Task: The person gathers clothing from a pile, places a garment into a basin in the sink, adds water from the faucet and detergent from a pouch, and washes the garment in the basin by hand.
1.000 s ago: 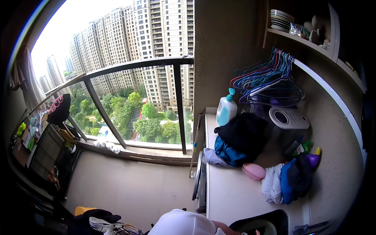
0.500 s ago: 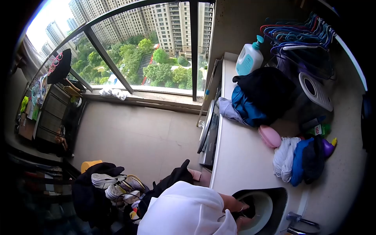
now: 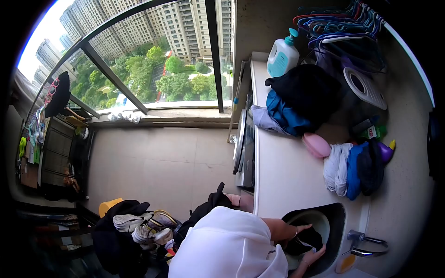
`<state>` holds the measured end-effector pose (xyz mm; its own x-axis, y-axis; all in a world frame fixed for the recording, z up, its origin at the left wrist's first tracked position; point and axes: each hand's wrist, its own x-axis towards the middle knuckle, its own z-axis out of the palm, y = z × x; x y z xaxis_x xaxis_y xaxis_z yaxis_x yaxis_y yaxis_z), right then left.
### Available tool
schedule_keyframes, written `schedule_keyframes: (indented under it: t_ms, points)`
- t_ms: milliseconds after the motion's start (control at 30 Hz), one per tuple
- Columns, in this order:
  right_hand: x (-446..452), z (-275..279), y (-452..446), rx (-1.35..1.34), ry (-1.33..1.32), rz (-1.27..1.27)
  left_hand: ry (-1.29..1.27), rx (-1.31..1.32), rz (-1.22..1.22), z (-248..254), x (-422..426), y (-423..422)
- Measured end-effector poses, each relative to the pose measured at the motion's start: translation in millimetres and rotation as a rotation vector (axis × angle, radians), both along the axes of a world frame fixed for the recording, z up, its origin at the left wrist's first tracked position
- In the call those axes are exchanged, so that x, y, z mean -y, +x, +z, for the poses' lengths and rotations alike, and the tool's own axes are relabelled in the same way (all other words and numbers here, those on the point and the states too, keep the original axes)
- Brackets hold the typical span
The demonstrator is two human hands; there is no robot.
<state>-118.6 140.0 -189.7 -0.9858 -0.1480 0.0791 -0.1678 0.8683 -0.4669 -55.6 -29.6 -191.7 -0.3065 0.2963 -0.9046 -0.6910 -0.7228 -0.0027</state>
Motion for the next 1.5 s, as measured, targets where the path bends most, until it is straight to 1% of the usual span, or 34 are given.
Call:
schedule_keyframes:
  t_ms: [67, 100, 133, 200, 233, 267, 300, 333, 367, 433, 467, 500, 567, 600, 633, 667, 700, 733, 767, 800, 833, 867, 900, 967, 1000, 1033, 1100, 1133, 1200, 1233, 1300, 1400, 1433, 1500]
  points:
    - [28, 49, 25, -0.129, -0.135, 0.108, 0.162, -0.038, 0.050, 12, -2, 1]
    - [43, 68, 34, -0.137, -0.132, 0.105, 0.240, -0.077, 0.077, 17, -6, -1]
    - [56, 85, 44, -0.140, -0.226, 0.067, 0.304, -0.129, 0.101, 16, -5, -3]
    - [60, 95, 55, -0.163, -0.375, 0.023, 0.437, -0.275, 0.173, 8, -10, -6]
    - [67, 102, 63, -0.174, -0.372, 0.017, 0.564, -0.415, 0.246, 10, -9, -6]
    - [76, 109, 73, -0.130, -0.596, -0.058, 0.695, -0.563, 0.378, 15, -8, -6]
    - [82, 116, 83, -0.084, -0.816, -0.138, 0.705, -0.558, 0.364, 22, -5, -6]
    - [82, 121, 89, -0.044, -0.931, -0.167, 0.678, -0.643, 0.413, 29, -3, -8]
    - [80, 125, 96, -0.056, -0.928, -0.182, 0.649, -0.730, 0.460, 37, 1, -11]
    - [76, 132, 110, 0.052, -1.203, -0.159, 0.674, -0.737, 0.414, 48, 2, -20]
    - [62, 120, 111, 0.148, -1.276, -0.215, 0.661, -0.714, 0.379, 45, -5, -31]
    - [50, 102, 115, 0.130, -1.280, -0.237, 0.647, -0.689, 0.344, 43, -11, -35]
    - [55, 94, 135, -0.155, -1.092, -0.152, 0.629, -0.637, 0.298, 60, -9, -30]
    - [23, 40, 125, -0.172, -1.134, -0.204, 0.568, -0.650, 0.259, 61, -12, -30]
    - [37, 43, 136, -0.362, -0.702, -0.334, 0.514, -0.664, 0.212, 64, -17, -30]
    - [77, 68, 136, -0.434, -0.882, -0.585, 0.457, -0.708, 0.202, 73, -15, -24]
    - [89, 79, 131, -0.287, -1.365, -0.520, 0.465, -0.721, 0.192, 67, -23, -27]
    - [81, 77, 119, -0.297, -1.560, -0.462, 0.542, -0.659, 0.152, 66, -22, -25]
    - [77, 78, 112, -0.311, -1.651, -0.547, 0.533, -0.666, 0.131, 68, -21, -24]
    - [64, 74, 103, -0.224, -1.938, -0.525, 0.420, -0.719, 0.084, 67, -19, -25]
    - [53, 68, 99, -0.158, -2.001, -0.574, 0.326, -0.819, 0.036, 62, -19, -27]
    - [50, 70, 101, -0.056, -2.094, -0.543, 0.205, -0.923, -0.015, 79, -7, -22]
    - [44, 61, 103, -0.015, -2.209, -0.497, 0.092, -1.045, -0.001, 81, -7, -22]
    - [52, 61, 105, 0.142, -2.375, -0.426, -0.067, -1.326, -0.104, 86, -5, -22]
    - [53, 56, 105, 0.196, -2.407, -0.521, -0.193, -1.549, -0.207, 89, -2, -25]
    - [52, 55, 105, 0.275, -2.369, -0.549, -0.358, -1.625, -0.211, 81, -5, -27]
    - [40, 37, 101, 0.415, -2.369, -0.609, -0.459, -1.711, -0.265, 95, 2, -23]
    - [39, 37, 96, 0.385, -2.388, -0.616, -0.443, -1.721, -0.292, 96, 5, -26]
    - [37, 43, 87, 0.626, -2.354, -0.651, -0.535, -1.733, -0.248, 96, 7, -29]
    - [44, 50, 88, 0.638, -2.341, -0.600, -0.455, -1.736, -0.231, 102, 10, -32]
    - [49, 51, 82, 0.742, -2.322, -0.755, -0.432, -1.759, -0.247, 122, 19, -34]
    - [45, 36, 72, 0.909, -2.370, -0.501, -0.413, -1.802, -0.538, 120, 34, -42]
    - [45, 42, 70, 0.891, -2.381, -0.512, -0.397, -1.803, -0.553, 124, 35, -43]
    - [48, 47, 65, 0.719, -2.255, 0.100, -0.555, -2.193, -0.653, 127, 37, -46]
